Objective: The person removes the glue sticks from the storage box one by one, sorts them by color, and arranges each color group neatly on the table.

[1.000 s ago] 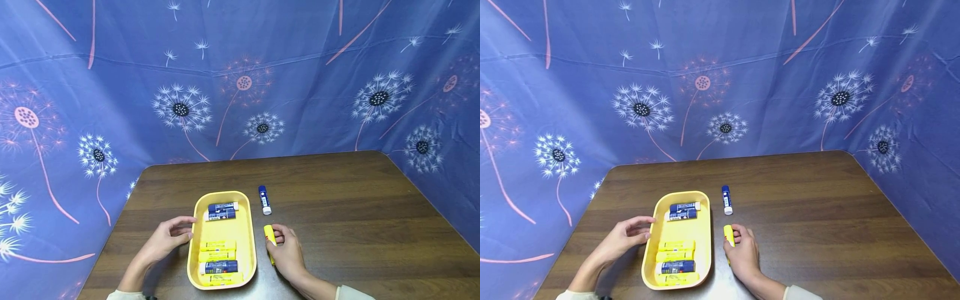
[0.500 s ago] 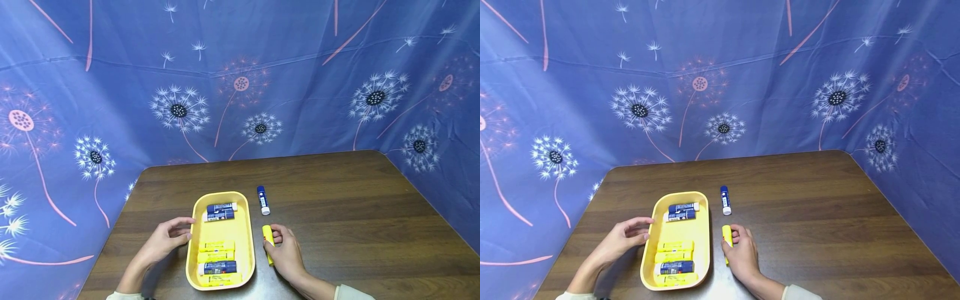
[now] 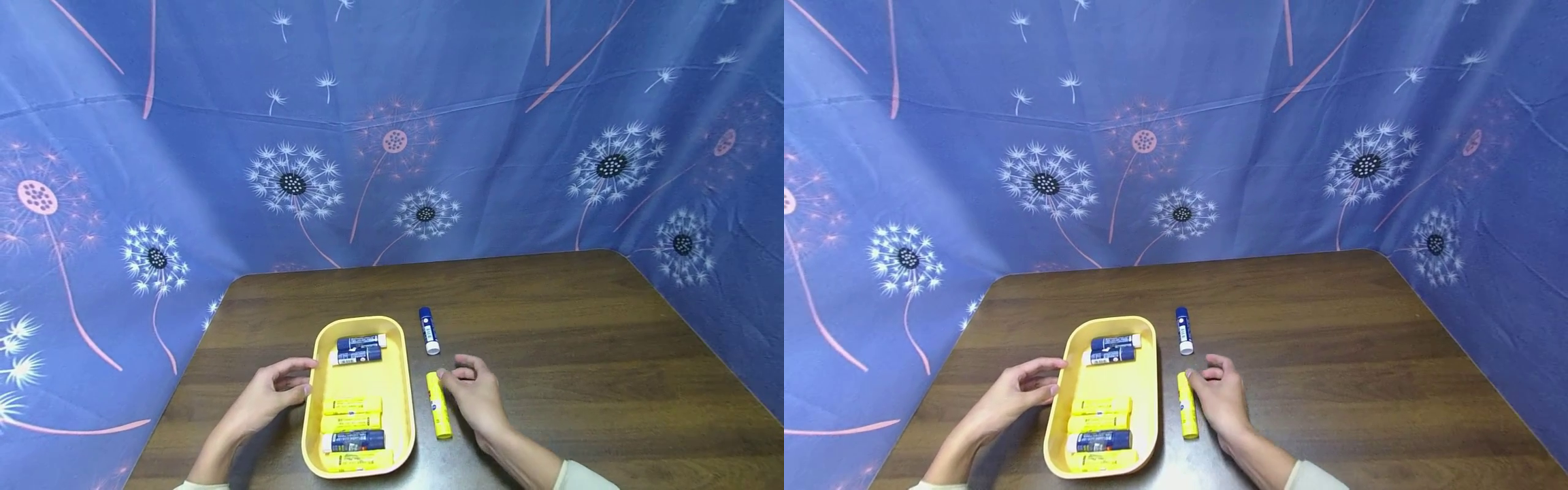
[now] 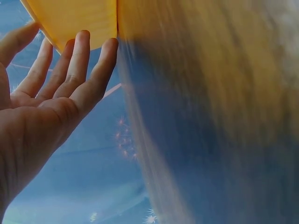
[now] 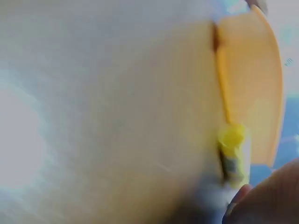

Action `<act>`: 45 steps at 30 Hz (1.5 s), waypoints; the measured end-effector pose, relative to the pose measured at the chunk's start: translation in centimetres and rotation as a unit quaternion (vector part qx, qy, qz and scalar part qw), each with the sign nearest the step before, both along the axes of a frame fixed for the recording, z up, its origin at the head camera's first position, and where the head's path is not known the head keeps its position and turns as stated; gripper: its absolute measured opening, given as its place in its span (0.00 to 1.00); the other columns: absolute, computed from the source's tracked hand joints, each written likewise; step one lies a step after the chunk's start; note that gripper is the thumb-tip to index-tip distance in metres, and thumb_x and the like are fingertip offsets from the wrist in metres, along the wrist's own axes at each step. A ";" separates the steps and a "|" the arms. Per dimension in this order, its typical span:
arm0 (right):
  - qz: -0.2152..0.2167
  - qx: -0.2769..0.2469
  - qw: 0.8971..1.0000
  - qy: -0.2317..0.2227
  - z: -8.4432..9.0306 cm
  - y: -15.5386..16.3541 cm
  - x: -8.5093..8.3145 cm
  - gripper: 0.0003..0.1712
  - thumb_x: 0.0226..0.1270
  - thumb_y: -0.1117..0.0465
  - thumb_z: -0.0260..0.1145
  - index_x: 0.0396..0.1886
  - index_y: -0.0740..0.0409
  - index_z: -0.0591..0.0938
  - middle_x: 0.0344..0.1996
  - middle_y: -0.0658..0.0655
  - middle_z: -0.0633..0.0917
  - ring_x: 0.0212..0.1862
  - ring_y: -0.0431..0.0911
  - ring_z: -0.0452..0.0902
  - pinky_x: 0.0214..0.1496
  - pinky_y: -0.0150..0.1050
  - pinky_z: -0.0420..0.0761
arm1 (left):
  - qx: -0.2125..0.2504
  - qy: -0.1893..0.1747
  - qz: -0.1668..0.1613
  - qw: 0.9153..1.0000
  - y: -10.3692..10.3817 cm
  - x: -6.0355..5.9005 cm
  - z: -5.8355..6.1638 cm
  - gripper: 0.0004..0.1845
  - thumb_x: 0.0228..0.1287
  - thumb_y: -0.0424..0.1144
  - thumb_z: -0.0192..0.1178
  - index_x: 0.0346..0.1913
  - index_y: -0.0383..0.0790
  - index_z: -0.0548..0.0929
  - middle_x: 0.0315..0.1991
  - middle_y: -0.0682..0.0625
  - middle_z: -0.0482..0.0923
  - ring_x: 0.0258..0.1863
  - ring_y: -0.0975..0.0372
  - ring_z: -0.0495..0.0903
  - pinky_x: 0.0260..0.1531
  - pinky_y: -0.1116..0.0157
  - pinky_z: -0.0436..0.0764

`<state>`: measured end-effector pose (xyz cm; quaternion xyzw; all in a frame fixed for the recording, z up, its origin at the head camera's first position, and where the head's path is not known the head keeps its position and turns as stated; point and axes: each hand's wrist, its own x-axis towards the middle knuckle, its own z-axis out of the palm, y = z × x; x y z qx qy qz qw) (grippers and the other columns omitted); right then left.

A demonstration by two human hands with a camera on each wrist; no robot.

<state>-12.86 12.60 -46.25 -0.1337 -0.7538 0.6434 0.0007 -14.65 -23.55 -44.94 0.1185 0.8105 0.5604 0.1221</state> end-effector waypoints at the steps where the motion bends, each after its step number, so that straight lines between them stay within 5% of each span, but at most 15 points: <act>1: 0.003 -0.014 1.000 -0.002 0.6 0.2 -0.4 0.33 0.67 0.62 0.72 0.67 0.69 0.72 0.41 0.57 0.83 0.37 0.41 0.77 0.36 0.31 0.79 | 0.002 -0.002 0.000 1.000 0.1 -0.1 0.0 0.26 0.67 0.34 0.68 0.66 0.30 0.77 0.64 0.29 0.78 0.60 0.46 0.84 0.49 0.71 0.84; 6: 0.067 -0.112 0.991 0.022 3.8 0.8 -2.5 0.29 0.70 0.65 0.68 0.67 0.64 0.71 0.38 0.51 0.85 0.38 0.40 0.79 0.43 0.34 0.82 | 0.007 -0.007 -0.003 1.000 0.2 -0.2 0.0 0.26 0.67 0.34 0.68 0.66 0.29 0.77 0.65 0.29 0.78 0.60 0.46 0.84 0.49 0.71 0.84; 13: 0.219 -0.192 0.954 0.068 6.7 0.3 -5.3 0.31 0.72 0.67 0.66 0.71 0.65 0.67 0.43 0.49 0.85 0.45 0.41 0.83 0.54 0.37 0.83 | 0.019 -0.013 -0.008 1.000 -0.1 0.0 0.2 0.27 0.68 0.33 0.67 0.67 0.27 0.75 0.65 0.28 0.77 0.58 0.54 0.86 0.49 0.70 0.85; 20: 0.313 -0.142 0.936 0.079 7.8 -2.3 -7.5 0.30 0.68 0.67 0.71 0.68 0.64 0.73 0.57 0.67 0.83 0.55 0.46 0.84 0.62 0.46 0.84 | 0.018 -0.015 -0.005 1.000 -0.3 0.0 0.3 0.27 0.68 0.34 0.67 0.67 0.27 0.75 0.66 0.28 0.75 0.60 0.47 0.84 0.49 0.70 0.85; 27: 0.385 -0.071 0.916 0.086 6.8 -4.8 -9.5 0.26 0.66 0.67 0.73 0.63 0.63 0.79 0.54 0.62 0.85 0.57 0.55 0.83 0.56 0.35 0.84 | 0.021 -0.019 -0.006 1.000 -0.2 -0.1 0.1 0.27 0.68 0.34 0.67 0.67 0.27 0.75 0.65 0.27 0.76 0.60 0.47 0.85 0.49 0.69 0.85; 35: 0.418 -0.040 0.905 0.070 5.0 -7.3 -10.7 0.25 0.66 0.71 0.71 0.62 0.71 0.78 0.56 0.74 0.82 0.49 0.43 0.84 0.54 0.34 0.84 | 0.023 -0.027 -0.013 0.999 -0.3 -0.1 0.1 0.27 0.70 0.35 0.66 0.68 0.27 0.74 0.66 0.26 0.75 0.58 0.54 0.85 0.49 0.68 0.86; 40: 0.423 -0.016 0.904 0.068 4.0 -8.6 -10.9 0.23 0.66 0.73 0.70 0.60 0.72 0.79 0.54 0.75 0.83 0.49 0.46 0.85 0.52 0.33 0.85 | 0.027 -0.027 -0.020 0.999 -0.6 -0.2 0.1 0.27 0.71 0.35 0.65 0.68 0.26 0.73 0.65 0.24 0.74 0.53 0.69 0.84 0.48 0.68 0.86; 45: 0.420 0.025 0.904 0.072 3.7 -9.1 -10.7 0.22 0.63 0.74 0.71 0.57 0.72 0.81 0.52 0.74 0.84 0.49 0.49 0.84 0.52 0.32 0.85 | 0.029 -0.025 -0.025 0.999 -0.5 -0.4 0.0 0.27 0.70 0.34 0.65 0.68 0.25 0.73 0.65 0.24 0.74 0.54 0.68 0.85 0.49 0.68 0.86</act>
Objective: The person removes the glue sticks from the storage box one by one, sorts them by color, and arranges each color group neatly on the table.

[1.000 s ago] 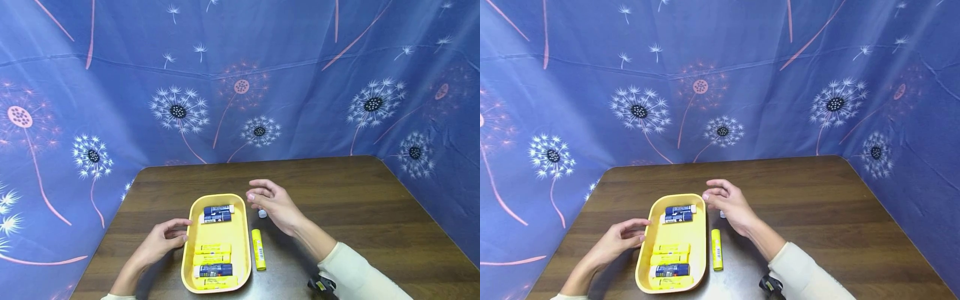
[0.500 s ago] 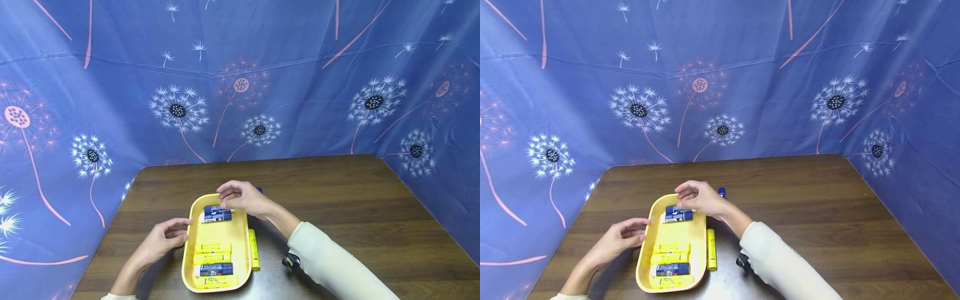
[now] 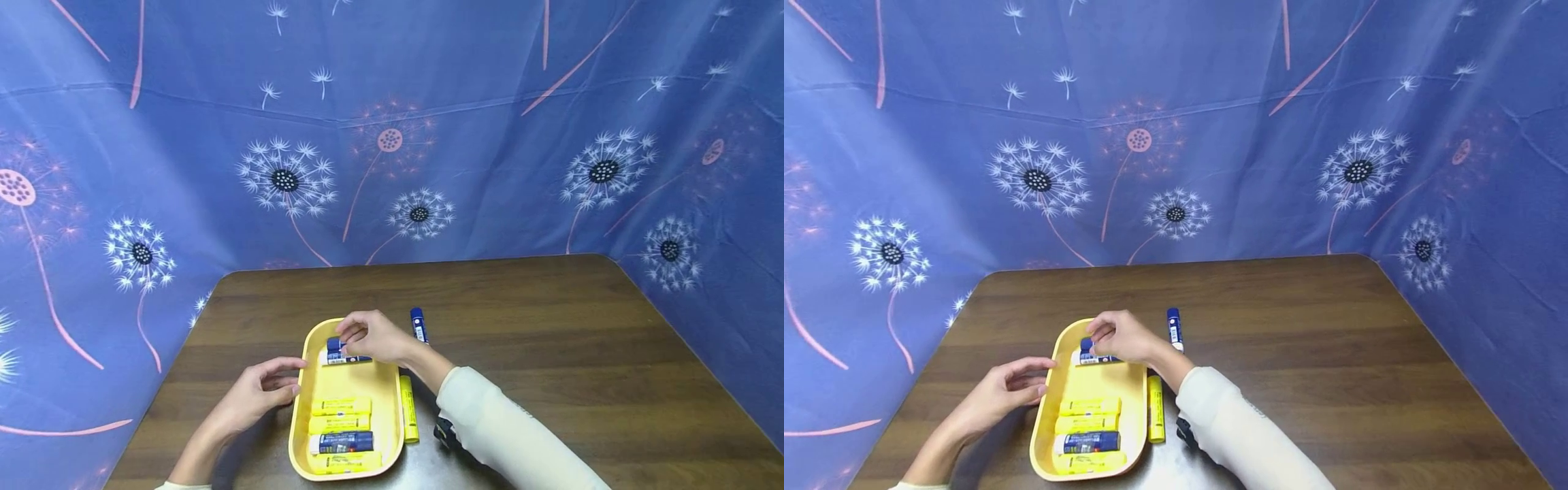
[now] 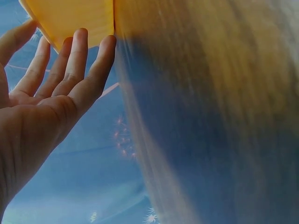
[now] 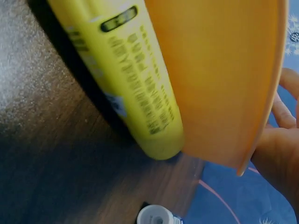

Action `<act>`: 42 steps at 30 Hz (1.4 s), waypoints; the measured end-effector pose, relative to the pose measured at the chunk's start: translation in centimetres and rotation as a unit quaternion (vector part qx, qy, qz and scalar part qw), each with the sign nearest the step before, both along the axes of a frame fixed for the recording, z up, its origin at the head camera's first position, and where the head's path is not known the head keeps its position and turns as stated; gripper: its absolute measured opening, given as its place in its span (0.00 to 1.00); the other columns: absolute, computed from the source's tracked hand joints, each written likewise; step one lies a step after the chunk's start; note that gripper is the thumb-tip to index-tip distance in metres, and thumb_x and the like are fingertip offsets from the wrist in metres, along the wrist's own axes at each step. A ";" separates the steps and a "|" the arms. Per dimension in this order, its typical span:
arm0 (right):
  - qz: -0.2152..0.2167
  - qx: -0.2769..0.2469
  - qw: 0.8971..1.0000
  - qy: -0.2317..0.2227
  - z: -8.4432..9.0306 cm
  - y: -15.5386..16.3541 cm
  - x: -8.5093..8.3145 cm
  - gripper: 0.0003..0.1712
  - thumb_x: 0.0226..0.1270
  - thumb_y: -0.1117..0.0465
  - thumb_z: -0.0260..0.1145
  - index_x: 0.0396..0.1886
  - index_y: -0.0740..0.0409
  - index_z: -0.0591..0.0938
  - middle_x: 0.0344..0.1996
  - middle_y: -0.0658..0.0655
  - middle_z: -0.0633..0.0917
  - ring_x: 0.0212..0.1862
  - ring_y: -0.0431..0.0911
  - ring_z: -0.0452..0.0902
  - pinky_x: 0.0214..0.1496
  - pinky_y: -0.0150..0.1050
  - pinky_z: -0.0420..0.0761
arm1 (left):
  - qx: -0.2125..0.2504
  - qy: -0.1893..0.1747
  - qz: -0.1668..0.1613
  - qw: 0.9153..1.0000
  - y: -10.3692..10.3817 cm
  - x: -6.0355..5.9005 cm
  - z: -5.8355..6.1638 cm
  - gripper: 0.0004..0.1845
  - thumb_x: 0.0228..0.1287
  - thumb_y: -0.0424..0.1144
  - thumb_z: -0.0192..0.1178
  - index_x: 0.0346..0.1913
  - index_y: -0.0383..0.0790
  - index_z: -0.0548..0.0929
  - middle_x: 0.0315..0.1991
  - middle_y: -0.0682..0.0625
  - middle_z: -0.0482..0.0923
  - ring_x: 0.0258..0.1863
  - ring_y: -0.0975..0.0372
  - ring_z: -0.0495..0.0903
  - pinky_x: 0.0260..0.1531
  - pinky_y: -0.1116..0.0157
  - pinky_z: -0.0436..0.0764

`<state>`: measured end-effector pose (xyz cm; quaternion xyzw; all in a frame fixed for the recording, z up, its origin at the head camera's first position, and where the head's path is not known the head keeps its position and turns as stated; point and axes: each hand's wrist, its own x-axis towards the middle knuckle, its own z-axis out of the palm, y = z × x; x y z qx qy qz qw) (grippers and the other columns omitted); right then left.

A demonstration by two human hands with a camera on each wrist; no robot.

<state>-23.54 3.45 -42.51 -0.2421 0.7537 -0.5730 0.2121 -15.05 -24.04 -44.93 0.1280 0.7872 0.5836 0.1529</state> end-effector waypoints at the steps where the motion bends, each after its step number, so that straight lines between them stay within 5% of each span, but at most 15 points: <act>1: 0.001 0.011 1.000 0.007 0.0 -0.2 0.0 0.22 0.63 0.74 0.71 0.56 0.72 0.81 0.52 0.73 0.84 0.48 0.49 0.84 0.52 0.32 0.85 | -0.003 0.002 0.003 1.000 0.0 0.1 0.0 0.27 0.70 0.34 0.66 0.68 0.25 0.73 0.65 0.24 0.74 0.54 0.68 0.85 0.48 0.69 0.86; 13: -0.006 0.123 0.989 0.080 -1.2 -2.2 0.6 0.21 0.56 0.73 0.75 0.51 0.65 0.85 0.46 0.62 0.89 0.52 0.53 0.84 0.53 0.34 0.81 | 0.004 0.006 0.002 1.000 0.2 0.2 0.0 0.27 0.71 0.33 0.65 0.67 0.24 0.72 0.66 0.21 0.72 0.53 0.69 0.85 0.48 0.70 0.85; 27: -0.004 0.214 0.963 0.166 -1.7 -2.9 2.0 0.18 0.57 0.73 0.73 0.47 0.56 0.90 0.39 0.52 0.92 0.41 0.38 0.84 0.44 0.26 0.78 | -0.002 0.002 0.009 1.000 0.2 0.2 0.0 0.27 0.70 0.33 0.65 0.68 0.25 0.73 0.67 0.23 0.72 0.57 0.61 0.85 0.50 0.68 0.86; 38: -0.012 0.144 0.982 0.120 -0.6 -2.1 1.7 0.17 0.61 0.72 0.72 0.50 0.58 0.89 0.41 0.54 0.91 0.43 0.40 0.84 0.44 0.27 0.81 | -0.018 0.025 0.010 0.999 0.4 0.0 0.1 0.25 0.69 0.32 0.66 0.66 0.27 0.75 0.66 0.25 0.74 0.59 0.47 0.84 0.50 0.72 0.83; 42: -0.025 0.113 0.990 0.085 0.0 -1.5 1.6 0.18 0.62 0.72 0.72 0.52 0.59 0.88 0.41 0.55 0.90 0.39 0.39 0.81 0.38 0.28 0.80 | -0.018 0.024 0.004 1.000 0.3 0.0 0.1 0.26 0.70 0.32 0.66 0.66 0.26 0.75 0.64 0.26 0.76 0.58 0.53 0.86 0.50 0.71 0.84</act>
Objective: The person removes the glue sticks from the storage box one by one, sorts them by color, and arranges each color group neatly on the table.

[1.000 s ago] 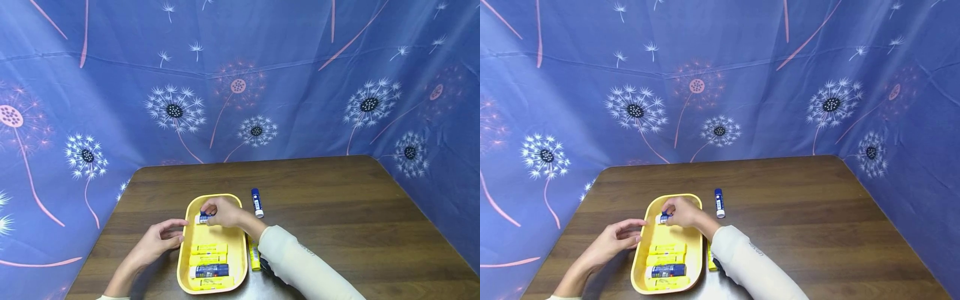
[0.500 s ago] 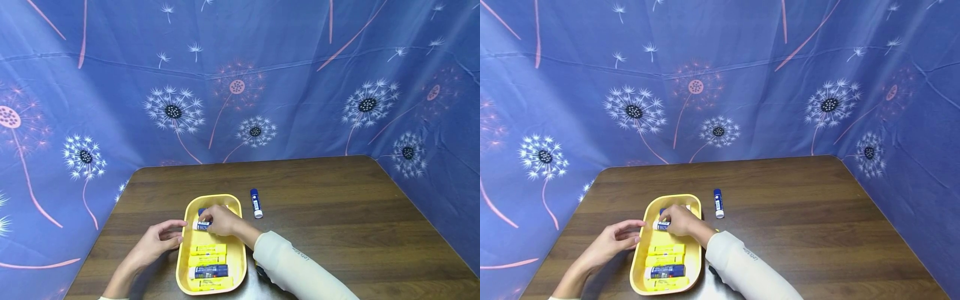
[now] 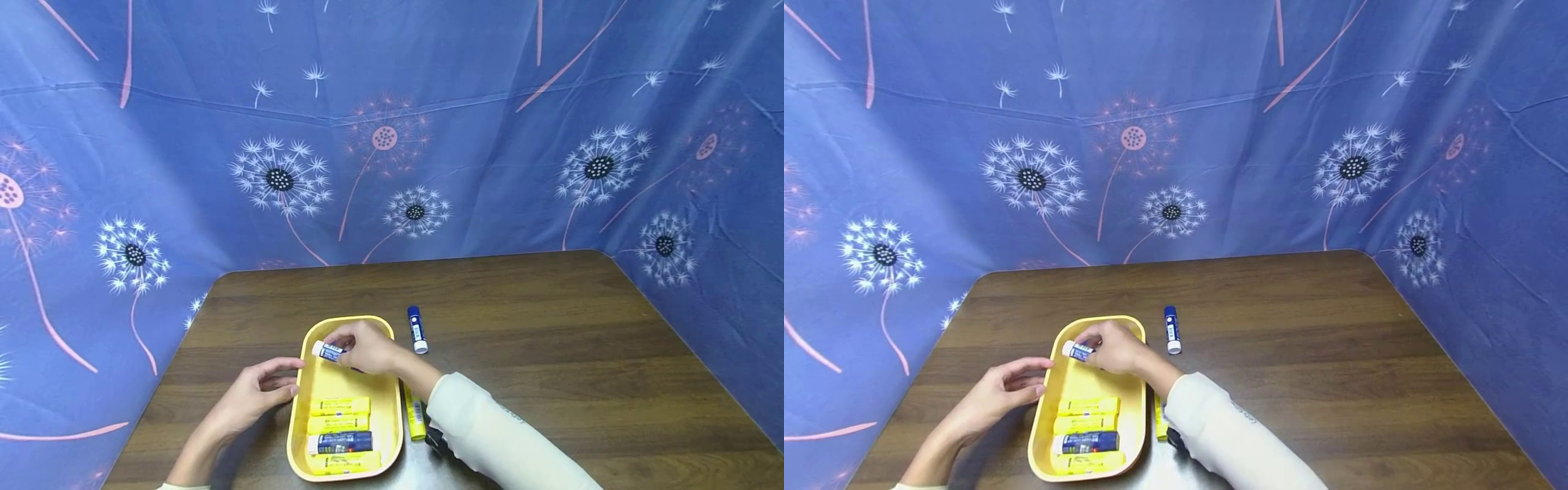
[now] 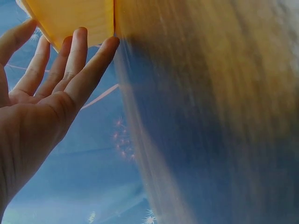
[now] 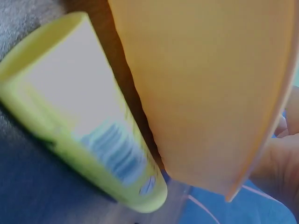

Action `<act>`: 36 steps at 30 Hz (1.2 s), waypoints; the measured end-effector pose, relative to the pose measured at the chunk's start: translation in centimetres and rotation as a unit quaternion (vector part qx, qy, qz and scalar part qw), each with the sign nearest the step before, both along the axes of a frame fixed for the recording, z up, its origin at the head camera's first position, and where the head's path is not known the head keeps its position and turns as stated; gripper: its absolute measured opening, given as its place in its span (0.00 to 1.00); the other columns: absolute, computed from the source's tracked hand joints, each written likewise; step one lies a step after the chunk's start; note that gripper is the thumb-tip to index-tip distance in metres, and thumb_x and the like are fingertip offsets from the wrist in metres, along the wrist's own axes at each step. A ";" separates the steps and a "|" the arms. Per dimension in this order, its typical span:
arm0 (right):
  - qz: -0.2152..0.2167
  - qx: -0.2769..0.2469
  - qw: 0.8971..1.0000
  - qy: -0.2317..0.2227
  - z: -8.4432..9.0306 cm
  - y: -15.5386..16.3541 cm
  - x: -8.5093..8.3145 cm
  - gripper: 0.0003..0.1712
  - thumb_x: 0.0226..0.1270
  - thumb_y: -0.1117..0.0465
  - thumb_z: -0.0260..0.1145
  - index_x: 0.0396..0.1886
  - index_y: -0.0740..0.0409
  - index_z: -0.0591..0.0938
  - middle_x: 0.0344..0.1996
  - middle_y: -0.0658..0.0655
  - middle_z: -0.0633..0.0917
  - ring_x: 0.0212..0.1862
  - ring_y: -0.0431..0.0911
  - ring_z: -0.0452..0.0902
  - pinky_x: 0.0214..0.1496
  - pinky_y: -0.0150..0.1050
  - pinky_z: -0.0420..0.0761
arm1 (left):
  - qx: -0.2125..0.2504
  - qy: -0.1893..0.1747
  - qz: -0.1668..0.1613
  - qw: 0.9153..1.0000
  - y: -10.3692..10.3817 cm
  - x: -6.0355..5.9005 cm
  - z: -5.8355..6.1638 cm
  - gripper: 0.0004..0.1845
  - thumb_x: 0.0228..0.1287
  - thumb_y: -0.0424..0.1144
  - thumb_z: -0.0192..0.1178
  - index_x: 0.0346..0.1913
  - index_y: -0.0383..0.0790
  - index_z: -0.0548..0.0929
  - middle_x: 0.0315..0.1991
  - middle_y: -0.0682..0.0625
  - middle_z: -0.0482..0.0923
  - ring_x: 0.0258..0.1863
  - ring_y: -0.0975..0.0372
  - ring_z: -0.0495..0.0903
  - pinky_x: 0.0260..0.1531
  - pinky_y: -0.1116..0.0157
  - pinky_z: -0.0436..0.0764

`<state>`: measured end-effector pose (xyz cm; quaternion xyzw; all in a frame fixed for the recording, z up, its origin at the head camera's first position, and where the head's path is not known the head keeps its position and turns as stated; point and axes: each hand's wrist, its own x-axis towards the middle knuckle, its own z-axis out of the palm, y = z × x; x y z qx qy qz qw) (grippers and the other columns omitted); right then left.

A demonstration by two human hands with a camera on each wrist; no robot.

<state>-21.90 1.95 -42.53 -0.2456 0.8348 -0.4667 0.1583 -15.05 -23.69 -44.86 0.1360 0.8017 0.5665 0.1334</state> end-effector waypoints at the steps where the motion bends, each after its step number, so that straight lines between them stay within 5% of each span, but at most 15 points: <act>1: -0.004 -0.007 1.000 -0.006 0.2 0.1 0.0 0.18 0.63 0.72 0.72 0.53 0.59 0.88 0.41 0.55 0.89 0.38 0.40 0.80 0.37 0.28 0.79 | 0.000 -0.001 -0.001 1.000 0.0 0.0 0.0 0.26 0.70 0.33 0.66 0.67 0.26 0.75 0.64 0.26 0.76 0.57 0.55 0.86 0.50 0.71 0.84; 10: -0.039 -0.081 0.995 -0.035 2.1 2.6 -0.9 0.22 0.64 0.71 0.70 0.58 0.58 0.86 0.47 0.58 0.88 0.43 0.42 0.81 0.45 0.32 0.82 | -0.003 -0.007 0.002 1.000 0.1 0.1 0.2 0.27 0.69 0.35 0.67 0.67 0.28 0.75 0.66 0.27 0.75 0.61 0.45 0.83 0.51 0.72 0.82; 17: -0.102 -0.170 0.977 -0.083 3.3 6.7 -2.5 0.26 0.63 0.73 0.67 0.62 0.64 0.82 0.51 0.65 0.87 0.44 0.42 0.84 0.46 0.34 0.84 | 0.012 -0.016 -0.002 1.000 0.1 0.1 0.1 0.28 0.70 0.35 0.67 0.68 0.27 0.74 0.68 0.26 0.72 0.59 0.62 0.85 0.52 0.73 0.82; 20: -0.141 -0.198 0.965 -0.095 3.7 8.6 -3.1 0.27 0.64 0.73 0.66 0.64 0.64 0.81 0.52 0.65 0.86 0.43 0.41 0.84 0.45 0.34 0.84 | 0.009 -0.014 0.001 1.000 0.0 0.2 0.1 0.27 0.69 0.35 0.67 0.67 0.27 0.74 0.67 0.27 0.73 0.58 0.61 0.85 0.52 0.73 0.82; 24: -0.187 -0.221 0.952 -0.095 3.6 10.9 -3.6 0.28 0.65 0.74 0.66 0.66 0.64 0.79 0.54 0.67 0.85 0.43 0.40 0.84 0.44 0.32 0.84 | 0.003 -0.013 0.003 1.000 -0.1 0.1 0.1 0.27 0.69 0.36 0.67 0.67 0.28 0.75 0.67 0.27 0.74 0.60 0.53 0.84 0.52 0.72 0.82; 31: -0.262 -0.220 0.935 -0.090 2.2 13.6 -3.9 0.27 0.67 0.73 0.65 0.67 0.65 0.78 0.57 0.67 0.83 0.47 0.40 0.83 0.46 0.29 0.85 | 0.000 -0.014 0.003 1.000 -0.1 0.1 0.0 0.27 0.69 0.36 0.67 0.67 0.28 0.75 0.67 0.27 0.74 0.58 0.59 0.85 0.52 0.73 0.82; 36: -0.300 -0.224 0.924 -0.081 0.9 14.6 -3.9 0.27 0.68 0.71 0.67 0.67 0.66 0.77 0.56 0.67 0.83 0.47 0.39 0.82 0.45 0.27 0.84 | -0.003 -0.015 0.006 1.000 0.0 0.1 0.2 0.27 0.70 0.36 0.67 0.67 0.29 0.75 0.67 0.27 0.74 0.60 0.51 0.84 0.52 0.73 0.82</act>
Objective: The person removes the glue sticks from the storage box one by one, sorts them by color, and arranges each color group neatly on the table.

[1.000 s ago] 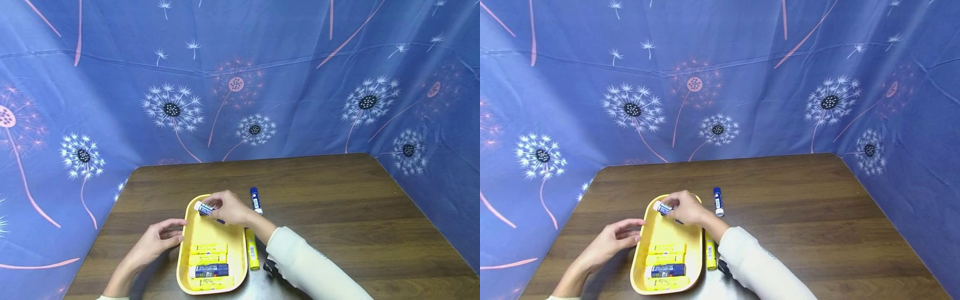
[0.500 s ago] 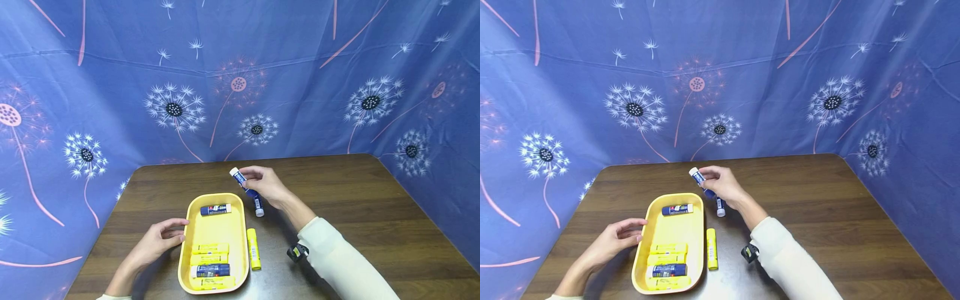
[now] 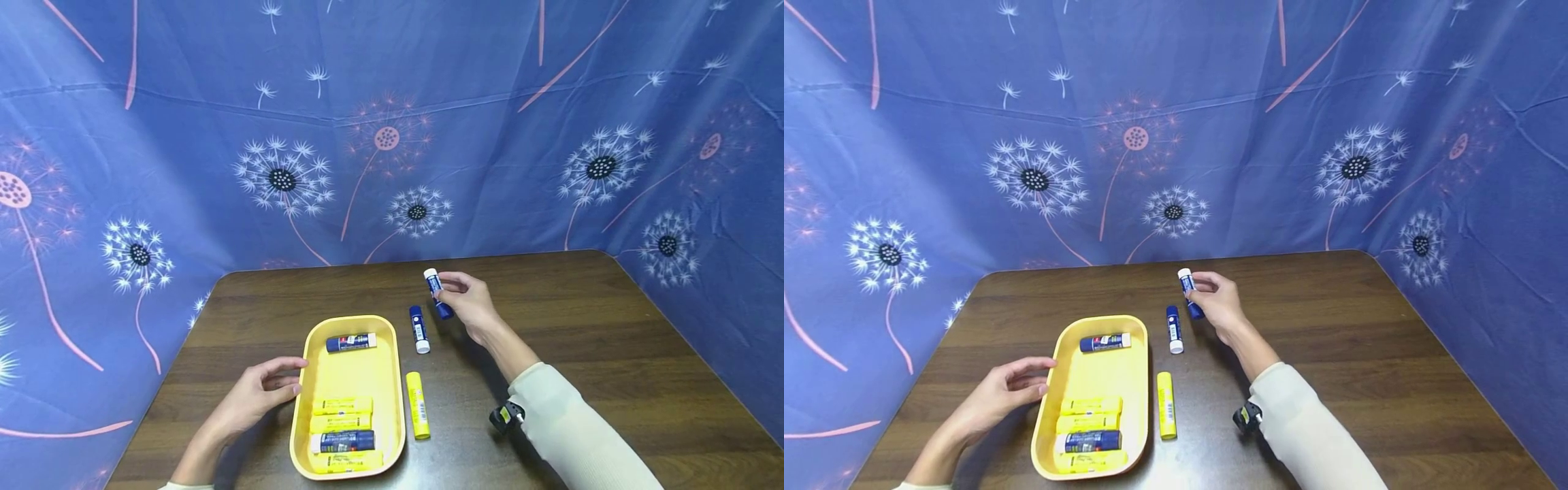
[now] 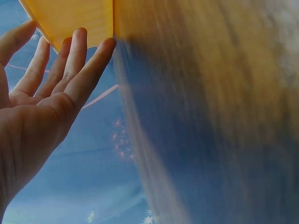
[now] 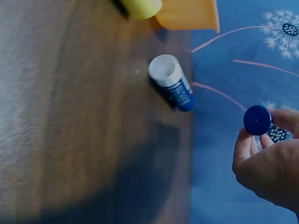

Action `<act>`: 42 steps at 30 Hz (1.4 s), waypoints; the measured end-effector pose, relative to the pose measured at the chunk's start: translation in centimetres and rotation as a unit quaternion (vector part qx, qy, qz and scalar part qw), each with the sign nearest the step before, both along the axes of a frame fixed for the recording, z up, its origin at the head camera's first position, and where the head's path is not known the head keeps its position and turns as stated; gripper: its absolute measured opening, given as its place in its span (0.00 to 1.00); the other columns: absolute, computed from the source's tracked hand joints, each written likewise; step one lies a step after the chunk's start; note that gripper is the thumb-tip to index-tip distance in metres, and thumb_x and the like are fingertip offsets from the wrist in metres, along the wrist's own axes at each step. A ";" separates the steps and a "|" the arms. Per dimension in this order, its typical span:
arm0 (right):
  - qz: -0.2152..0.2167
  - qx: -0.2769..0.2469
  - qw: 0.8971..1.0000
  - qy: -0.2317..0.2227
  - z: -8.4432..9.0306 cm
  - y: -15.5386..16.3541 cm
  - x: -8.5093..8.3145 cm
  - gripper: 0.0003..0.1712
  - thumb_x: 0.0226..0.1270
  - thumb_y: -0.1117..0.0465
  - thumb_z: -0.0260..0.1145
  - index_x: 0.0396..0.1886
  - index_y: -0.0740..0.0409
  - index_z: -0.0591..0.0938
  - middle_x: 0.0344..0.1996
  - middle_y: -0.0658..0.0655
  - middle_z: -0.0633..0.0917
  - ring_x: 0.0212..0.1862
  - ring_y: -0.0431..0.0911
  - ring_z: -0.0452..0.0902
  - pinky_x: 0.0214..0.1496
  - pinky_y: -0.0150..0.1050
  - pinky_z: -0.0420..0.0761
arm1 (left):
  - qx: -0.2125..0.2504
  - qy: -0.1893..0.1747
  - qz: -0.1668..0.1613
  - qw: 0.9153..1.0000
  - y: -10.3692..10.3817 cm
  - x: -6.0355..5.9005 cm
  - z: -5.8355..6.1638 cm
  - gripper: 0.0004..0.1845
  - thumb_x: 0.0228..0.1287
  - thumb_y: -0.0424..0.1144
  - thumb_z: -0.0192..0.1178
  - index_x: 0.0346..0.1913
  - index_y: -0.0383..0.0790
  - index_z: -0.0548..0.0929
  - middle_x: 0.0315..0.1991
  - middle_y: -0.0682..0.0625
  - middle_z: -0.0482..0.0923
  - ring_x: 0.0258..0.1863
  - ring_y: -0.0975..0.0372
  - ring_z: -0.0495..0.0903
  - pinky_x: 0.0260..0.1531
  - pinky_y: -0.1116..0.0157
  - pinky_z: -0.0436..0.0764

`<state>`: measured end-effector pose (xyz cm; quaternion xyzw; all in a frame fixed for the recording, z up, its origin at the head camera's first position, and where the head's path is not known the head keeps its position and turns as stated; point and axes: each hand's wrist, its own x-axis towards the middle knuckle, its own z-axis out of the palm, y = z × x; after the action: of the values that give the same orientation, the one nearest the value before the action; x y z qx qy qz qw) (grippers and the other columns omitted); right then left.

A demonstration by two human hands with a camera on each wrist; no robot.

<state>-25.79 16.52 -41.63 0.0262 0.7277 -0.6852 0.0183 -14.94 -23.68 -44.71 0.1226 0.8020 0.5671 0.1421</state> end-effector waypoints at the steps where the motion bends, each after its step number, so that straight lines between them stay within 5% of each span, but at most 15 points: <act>1: -0.008 0.000 1.000 0.001 -0.3 0.1 0.0 0.27 0.68 0.72 0.67 0.67 0.67 0.77 0.57 0.68 0.82 0.47 0.39 0.82 0.45 0.27 0.84 | 0.001 0.000 0.001 1.000 0.0 0.0 0.0 0.27 0.69 0.36 0.67 0.67 0.29 0.75 0.67 0.28 0.74 0.60 0.50 0.84 0.52 0.73 0.82; 11: -0.080 0.114 0.990 -0.017 -3.3 0.3 0.7 0.25 0.66 0.70 0.68 0.63 0.66 0.80 0.50 0.67 0.85 0.48 0.48 0.82 0.39 0.28 0.80 | 0.003 0.000 0.003 1.000 0.0 0.0 -0.1 0.27 0.69 0.36 0.67 0.67 0.28 0.75 0.67 0.27 0.74 0.56 0.66 0.84 0.52 0.74 0.81; 18: -0.115 0.187 0.975 -0.030 -4.7 -0.1 1.3 0.25 0.62 0.68 0.69 0.60 0.65 0.82 0.45 0.67 0.87 0.48 0.56 0.81 0.37 0.31 0.77 | 0.002 0.002 0.001 1.000 0.0 0.0 -0.1 0.27 0.69 0.36 0.67 0.67 0.28 0.75 0.67 0.28 0.74 0.59 0.57 0.85 0.52 0.74 0.81; 25: -0.116 0.228 0.966 -0.030 -5.2 -0.5 1.7 0.25 0.61 0.67 0.70 0.60 0.63 0.81 0.45 0.64 0.87 0.51 0.58 0.77 0.43 0.37 0.76 | 0.004 0.000 0.002 1.000 -0.1 0.0 -0.1 0.27 0.69 0.35 0.67 0.67 0.29 0.76 0.67 0.28 0.75 0.56 0.67 0.85 0.52 0.74 0.82; 33: -0.110 0.271 0.956 -0.003 -5.5 -1.0 1.7 0.24 0.59 0.67 0.70 0.57 0.64 0.83 0.41 0.63 0.89 0.47 0.57 0.81 0.49 0.47 0.76 | -0.010 0.007 0.012 1.000 -0.1 0.2 0.0 0.27 0.68 0.36 0.68 0.67 0.31 0.76 0.66 0.31 0.76 0.60 0.48 0.84 0.51 0.73 0.82; 42: -0.106 0.270 0.957 -0.009 -5.5 -0.7 1.8 0.26 0.58 0.67 0.72 0.59 0.65 0.82 0.41 0.63 0.88 0.45 0.55 0.83 0.44 0.42 0.79 | -0.007 0.005 0.008 1.000 0.0 0.1 0.0 0.26 0.69 0.35 0.68 0.67 0.32 0.76 0.67 0.31 0.76 0.61 0.45 0.83 0.51 0.73 0.82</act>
<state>-23.96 15.87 -47.10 0.1140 0.8781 -0.4613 -0.0556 -14.80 -23.64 -44.70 0.1175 0.8074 0.5623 0.1345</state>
